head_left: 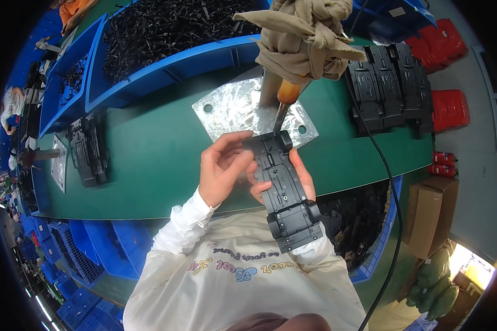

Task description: Assemble a toy truck chassis using a power screwdriver and plastic components on a factory line.

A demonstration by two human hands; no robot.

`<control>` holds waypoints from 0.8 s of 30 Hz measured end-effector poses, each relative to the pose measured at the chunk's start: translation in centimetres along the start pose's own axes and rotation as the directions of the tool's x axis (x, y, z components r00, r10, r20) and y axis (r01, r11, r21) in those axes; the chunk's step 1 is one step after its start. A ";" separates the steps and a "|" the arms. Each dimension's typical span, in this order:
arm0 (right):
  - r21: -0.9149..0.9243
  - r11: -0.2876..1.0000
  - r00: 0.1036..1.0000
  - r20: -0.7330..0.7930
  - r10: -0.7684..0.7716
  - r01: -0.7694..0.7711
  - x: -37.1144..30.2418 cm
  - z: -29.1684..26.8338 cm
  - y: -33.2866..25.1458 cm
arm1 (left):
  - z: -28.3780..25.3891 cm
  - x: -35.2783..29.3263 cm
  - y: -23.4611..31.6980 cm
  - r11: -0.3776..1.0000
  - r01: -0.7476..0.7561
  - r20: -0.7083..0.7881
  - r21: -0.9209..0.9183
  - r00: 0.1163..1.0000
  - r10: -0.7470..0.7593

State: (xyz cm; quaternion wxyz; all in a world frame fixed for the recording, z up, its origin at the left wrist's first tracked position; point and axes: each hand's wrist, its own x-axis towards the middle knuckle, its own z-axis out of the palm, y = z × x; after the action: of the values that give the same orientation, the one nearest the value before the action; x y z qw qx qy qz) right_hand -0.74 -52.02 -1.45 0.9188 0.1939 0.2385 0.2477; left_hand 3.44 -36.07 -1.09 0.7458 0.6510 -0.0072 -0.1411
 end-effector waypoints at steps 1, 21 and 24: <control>0.003 1.000 1.000 0.001 0.002 -0.002 0.0 0.1 0.1 | 0.0 0.0 0.1 1.000 0.002 0.000 0.000 1.000 -0.002; 0.041 0.999 0.999 -0.042 -0.020 0.021 -0.6 1.6 1.0 | -0.1 0.0 0.1 0.999 -0.028 -0.007 -0.024 1.000 0.028; 0.035 0.999 0.998 -0.057 -0.021 0.023 -0.5 1.6 1.1 | -0.3 0.0 0.0 0.999 -0.040 0.001 -0.011 0.999 0.040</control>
State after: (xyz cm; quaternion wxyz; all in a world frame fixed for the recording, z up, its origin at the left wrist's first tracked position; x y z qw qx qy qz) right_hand -0.63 -51.84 0.56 0.9107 0.2006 0.2709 0.2388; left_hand 3.51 -35.76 -1.09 0.7519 0.6467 -0.0198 -0.1266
